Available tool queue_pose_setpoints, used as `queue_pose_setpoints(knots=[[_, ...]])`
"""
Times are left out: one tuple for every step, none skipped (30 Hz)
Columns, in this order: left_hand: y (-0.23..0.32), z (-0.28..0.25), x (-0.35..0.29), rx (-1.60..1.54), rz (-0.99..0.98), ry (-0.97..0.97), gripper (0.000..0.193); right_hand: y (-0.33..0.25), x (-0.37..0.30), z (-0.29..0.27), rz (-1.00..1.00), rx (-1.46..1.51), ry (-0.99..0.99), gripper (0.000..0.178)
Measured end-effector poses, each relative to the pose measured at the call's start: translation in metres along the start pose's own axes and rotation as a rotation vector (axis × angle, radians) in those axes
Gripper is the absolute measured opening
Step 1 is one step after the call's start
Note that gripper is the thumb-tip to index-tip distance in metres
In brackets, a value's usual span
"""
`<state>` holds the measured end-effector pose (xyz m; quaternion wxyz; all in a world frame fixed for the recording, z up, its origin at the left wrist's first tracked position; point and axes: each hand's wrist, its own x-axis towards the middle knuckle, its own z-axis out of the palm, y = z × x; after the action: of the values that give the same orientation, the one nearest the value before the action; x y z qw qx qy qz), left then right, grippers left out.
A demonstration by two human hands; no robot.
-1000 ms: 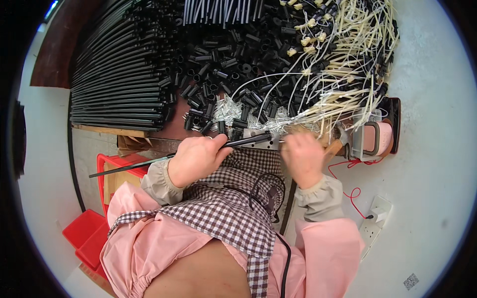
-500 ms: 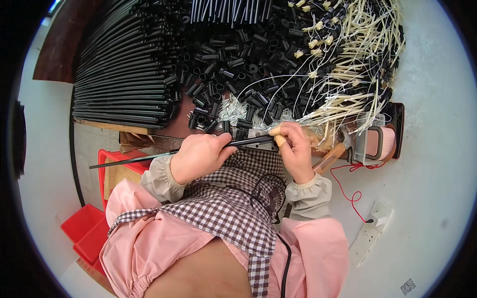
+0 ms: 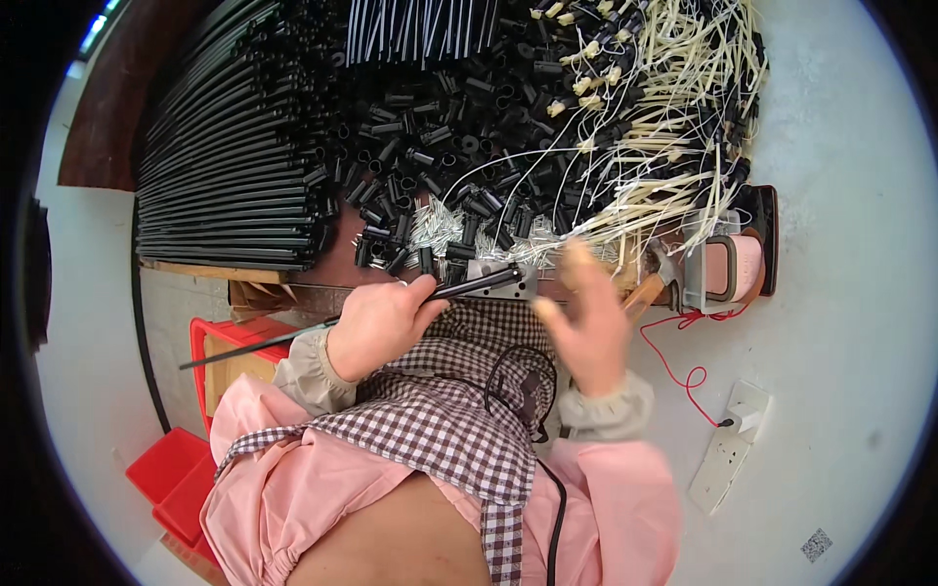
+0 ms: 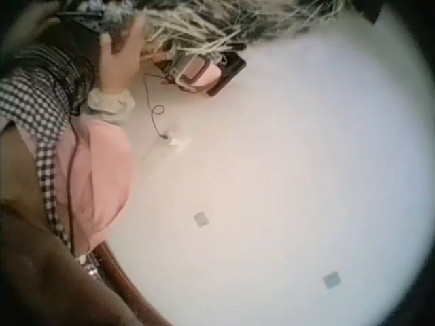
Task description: Assembling components by connecting wires to rods at a workbench.
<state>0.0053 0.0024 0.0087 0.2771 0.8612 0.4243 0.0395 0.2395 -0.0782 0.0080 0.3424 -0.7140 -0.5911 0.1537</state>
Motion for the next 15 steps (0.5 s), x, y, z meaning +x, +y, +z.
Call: queue_pose_setpoints(knots=[[-0.002,0.002,-0.004,-0.020,-0.032,0.005,0.025,-0.005,-0.003,-0.019,0.277,0.042,0.000,0.054],[-0.004,0.006,-0.005,-0.019,-0.028,0.001,0.025,-0.006,-0.011,-0.039,0.574,0.077,0.018,0.059],[-0.007,0.010,-0.006,-0.046,-0.023,0.012,0.025,0.025,-0.022,-0.042,0.578,0.078,0.020,0.059],[-0.010,0.013,-0.007,-0.075,0.002,0.017,0.025,0.069,-0.042,-0.037,0.664,0.346,0.118,0.063],[-0.009,0.016,-0.006,-0.106,0.011,0.027,0.025,0.087,-0.048,-0.032,0.732,0.617,0.203,0.067],[-0.009,0.015,-0.006,-0.109,0.016,0.025,0.025,0.100,-0.062,-0.027,0.733,0.613,0.208,0.067],[-0.008,0.014,-0.005,-0.089,0.027,0.021,0.025,0.101,-0.063,-0.021,0.640,0.517,0.270,0.066],[-0.010,0.010,-0.004,-0.059,0.042,0.013,0.024,0.096,-0.066,-0.012,0.548,0.430,0.336,0.066],[-0.011,0.007,-0.003,-0.029,0.055,0.006,0.024,0.089,-0.069,-0.005,0.453,0.344,0.400,0.065],[-0.015,0.005,0.003,-0.024,0.048,0.018,0.024,0.076,-0.065,0.000,0.440,0.352,0.396,0.065],[-0.017,0.006,0.005,-0.012,0.066,0.022,0.024,0.057,-0.065,-0.002,0.534,0.521,0.199,0.061],[-0.017,0.007,0.004,0.003,0.089,0.017,0.024,0.038,-0.071,-0.010,0.632,0.687,0.002,0.057],[-0.016,0.007,0.001,0.018,0.112,0.010,0.024,0.025,-0.076,-0.020,0.634,0.697,-0.004,0.057],[-0.017,0.004,0.003,0.023,0.111,0.011,0.024,0.011,-0.075,-0.031,0.239,0.368,-0.072,0.053],[-0.016,0.002,0.005,0.037,0.117,0.005,0.024,0.004,-0.072,-0.037,-0.154,0.041,-0.132,0.048]])
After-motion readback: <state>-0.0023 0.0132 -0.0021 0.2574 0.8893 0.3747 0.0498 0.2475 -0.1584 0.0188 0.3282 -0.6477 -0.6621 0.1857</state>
